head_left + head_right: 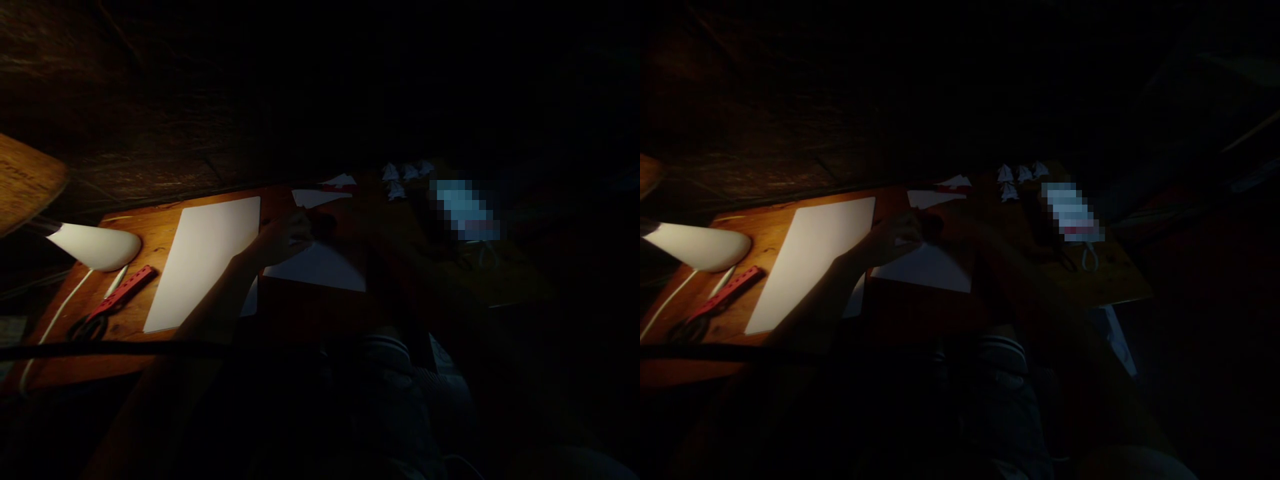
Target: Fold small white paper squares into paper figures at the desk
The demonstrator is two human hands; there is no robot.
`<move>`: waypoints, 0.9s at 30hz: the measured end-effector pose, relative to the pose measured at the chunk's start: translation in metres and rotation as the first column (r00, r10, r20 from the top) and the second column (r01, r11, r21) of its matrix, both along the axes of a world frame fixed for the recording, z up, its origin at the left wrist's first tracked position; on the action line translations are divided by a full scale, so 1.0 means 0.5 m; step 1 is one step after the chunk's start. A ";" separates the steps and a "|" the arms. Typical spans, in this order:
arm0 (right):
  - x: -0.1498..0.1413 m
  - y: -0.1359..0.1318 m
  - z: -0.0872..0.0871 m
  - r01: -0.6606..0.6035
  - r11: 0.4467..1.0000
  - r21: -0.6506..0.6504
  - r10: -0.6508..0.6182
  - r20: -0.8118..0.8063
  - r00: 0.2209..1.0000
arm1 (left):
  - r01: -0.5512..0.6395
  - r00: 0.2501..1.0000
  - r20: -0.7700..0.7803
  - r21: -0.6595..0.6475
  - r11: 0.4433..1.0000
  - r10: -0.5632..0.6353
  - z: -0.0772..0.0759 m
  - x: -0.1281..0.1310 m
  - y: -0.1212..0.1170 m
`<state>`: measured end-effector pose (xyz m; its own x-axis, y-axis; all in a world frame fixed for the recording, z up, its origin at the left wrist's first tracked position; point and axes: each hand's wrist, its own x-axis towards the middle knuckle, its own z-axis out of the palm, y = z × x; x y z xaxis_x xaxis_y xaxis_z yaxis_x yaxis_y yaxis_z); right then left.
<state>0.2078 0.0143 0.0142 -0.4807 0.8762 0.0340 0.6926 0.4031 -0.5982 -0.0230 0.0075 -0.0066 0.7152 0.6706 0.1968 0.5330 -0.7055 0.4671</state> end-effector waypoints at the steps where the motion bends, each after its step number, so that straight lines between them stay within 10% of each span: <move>1: 0.008 0.000 0.002 -0.092 0.996 0.003 0.092 -0.028 0.995 | -0.004 1.000 0.031 0.001 1.000 0.004 -0.006 -0.002 0.001; 27: 0.014 -0.014 -0.003 0.003 0.992 0.125 -0.020 0.134 0.991 | -0.131 0.989 0.075 0.075 0.989 0.126 -0.021 0.016 -0.005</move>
<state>0.2149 0.0072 0.0127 -0.4778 0.8749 0.0786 0.7687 0.4597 -0.4447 -0.0150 0.0050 -0.0172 0.6067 0.7364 0.2995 0.5896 -0.6695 0.4517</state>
